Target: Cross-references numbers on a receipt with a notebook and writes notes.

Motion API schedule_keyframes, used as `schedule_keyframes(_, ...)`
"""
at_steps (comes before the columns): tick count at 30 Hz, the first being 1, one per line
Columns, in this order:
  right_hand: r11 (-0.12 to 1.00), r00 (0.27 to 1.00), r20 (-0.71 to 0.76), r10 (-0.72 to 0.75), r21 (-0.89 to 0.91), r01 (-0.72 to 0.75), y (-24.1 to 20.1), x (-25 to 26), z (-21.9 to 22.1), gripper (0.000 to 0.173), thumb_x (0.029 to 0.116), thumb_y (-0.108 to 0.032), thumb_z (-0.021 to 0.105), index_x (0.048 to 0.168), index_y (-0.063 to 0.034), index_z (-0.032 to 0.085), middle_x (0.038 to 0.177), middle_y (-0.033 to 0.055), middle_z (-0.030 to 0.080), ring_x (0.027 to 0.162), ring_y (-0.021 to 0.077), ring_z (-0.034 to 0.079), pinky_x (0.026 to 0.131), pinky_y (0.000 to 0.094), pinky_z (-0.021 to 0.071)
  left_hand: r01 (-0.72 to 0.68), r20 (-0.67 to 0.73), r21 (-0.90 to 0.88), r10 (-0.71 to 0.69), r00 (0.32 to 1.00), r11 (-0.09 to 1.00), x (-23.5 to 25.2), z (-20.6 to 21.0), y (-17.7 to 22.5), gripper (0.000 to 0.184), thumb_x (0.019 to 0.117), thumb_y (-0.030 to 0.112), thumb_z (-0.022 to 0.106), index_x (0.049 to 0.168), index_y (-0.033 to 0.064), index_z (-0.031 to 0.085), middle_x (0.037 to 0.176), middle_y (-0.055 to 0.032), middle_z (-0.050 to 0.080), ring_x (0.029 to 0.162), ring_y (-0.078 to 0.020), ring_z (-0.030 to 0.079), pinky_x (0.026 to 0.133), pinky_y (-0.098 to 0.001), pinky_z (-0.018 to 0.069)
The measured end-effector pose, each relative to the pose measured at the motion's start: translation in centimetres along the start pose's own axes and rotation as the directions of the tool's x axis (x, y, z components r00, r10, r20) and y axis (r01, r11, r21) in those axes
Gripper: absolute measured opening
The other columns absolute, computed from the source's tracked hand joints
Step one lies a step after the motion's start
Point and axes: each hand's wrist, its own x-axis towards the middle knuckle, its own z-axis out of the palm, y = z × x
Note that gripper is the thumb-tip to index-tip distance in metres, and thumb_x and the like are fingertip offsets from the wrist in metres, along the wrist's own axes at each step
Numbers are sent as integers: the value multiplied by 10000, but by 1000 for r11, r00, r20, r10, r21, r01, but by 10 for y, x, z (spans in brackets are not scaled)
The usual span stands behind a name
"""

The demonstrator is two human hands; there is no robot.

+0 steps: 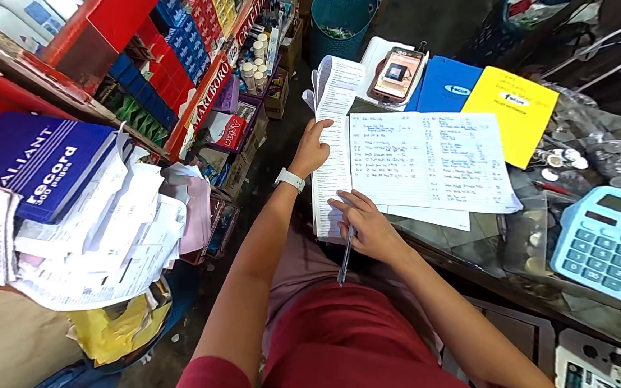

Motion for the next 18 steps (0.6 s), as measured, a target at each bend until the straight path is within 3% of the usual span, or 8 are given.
schedule_keyframes(7,1000,999,-25,22,-5,-22,3,8,-5,198,994,-158,521,918,-6,625,1282,167,707,1321,400,587,1157,551,395,-14,-6,-12,14,1000,1000,15,-6,10,549,847,-137,509,1386,-41,549,1513,-276,430,1371,-350,482,1107,-462,443)
schedule_keyframes(13,999,999,-39,28,-21,-29,6,6,-2,197,991,-152,519,868,-28,611,1272,165,713,1309,409,595,1146,570,398,13,-4,15,-13,1000,1000,31,-5,-3,568,833,-146,522,1392,-45,528,1497,-276,439,1371,-361,472,1112,-462,434)
schedule_keyframes(18,999,999,-41,15,-47,-17,9,5,2,216,997,-155,509,870,-22,622,1274,166,714,1313,419,590,1147,576,394,38,0,13,-38,999,999,31,-5,-1,390,853,-151,511,1199,-36,649,1404,-273,503,1289,-341,521,1064,-432,455)
